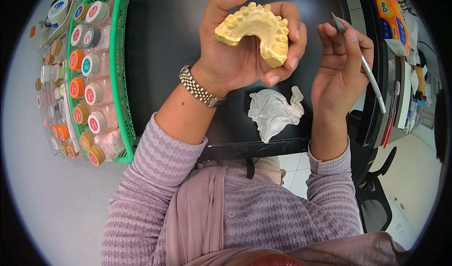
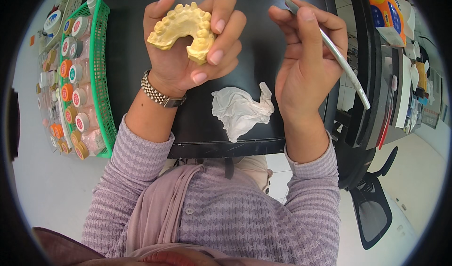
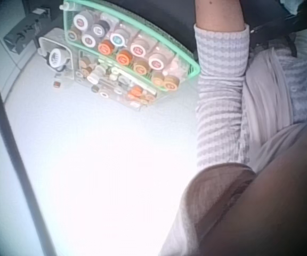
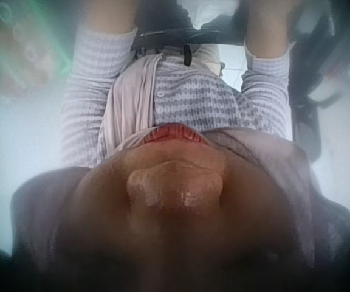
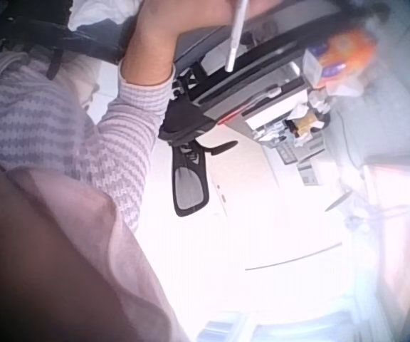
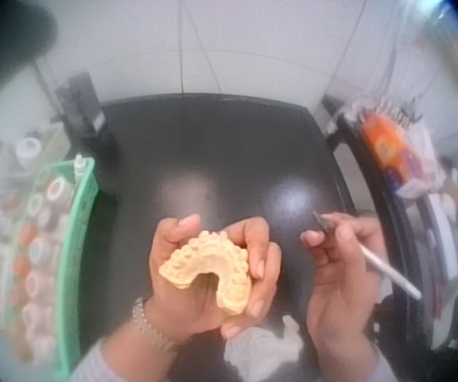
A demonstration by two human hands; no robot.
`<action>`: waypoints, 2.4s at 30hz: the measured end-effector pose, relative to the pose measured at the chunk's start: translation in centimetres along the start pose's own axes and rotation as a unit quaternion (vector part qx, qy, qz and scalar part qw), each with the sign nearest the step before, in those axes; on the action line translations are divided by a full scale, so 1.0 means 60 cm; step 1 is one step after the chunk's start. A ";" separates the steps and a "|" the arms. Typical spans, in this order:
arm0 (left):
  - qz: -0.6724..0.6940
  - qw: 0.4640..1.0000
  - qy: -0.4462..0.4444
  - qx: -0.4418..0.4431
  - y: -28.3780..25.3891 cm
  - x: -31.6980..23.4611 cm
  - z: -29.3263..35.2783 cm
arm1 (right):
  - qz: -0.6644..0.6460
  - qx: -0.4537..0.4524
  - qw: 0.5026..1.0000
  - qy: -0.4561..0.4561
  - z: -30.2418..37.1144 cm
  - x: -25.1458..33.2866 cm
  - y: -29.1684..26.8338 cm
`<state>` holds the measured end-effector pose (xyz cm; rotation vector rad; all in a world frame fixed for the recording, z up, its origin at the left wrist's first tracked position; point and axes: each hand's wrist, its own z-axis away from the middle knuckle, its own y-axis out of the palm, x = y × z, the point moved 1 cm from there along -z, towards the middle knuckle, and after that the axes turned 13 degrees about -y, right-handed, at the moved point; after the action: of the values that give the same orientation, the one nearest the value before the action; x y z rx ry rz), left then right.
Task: The person carves a yellow dental model using a metal carving tool, scraping different parts of the teeth and gums.
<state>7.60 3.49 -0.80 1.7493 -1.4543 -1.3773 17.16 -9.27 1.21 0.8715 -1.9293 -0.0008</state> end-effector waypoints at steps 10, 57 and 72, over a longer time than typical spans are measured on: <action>-0.015 0.985 0.070 -0.159 -0.012 0.023 -0.015 | 0.124 0.060 0.980 -0.144 0.005 0.010 0.013; -0.249 0.896 0.171 -0.325 0.003 0.039 -0.004 | 0.307 0.335 0.842 -0.291 0.014 0.026 0.022; -0.311 0.872 0.185 -0.330 0.000 0.036 0.002 | 0.321 0.329 0.839 -0.290 0.017 0.030 0.033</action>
<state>7.34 1.54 -1.69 1.8976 -0.1393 -1.4675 14.80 -9.17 2.78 0.6272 -2.7924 0.9492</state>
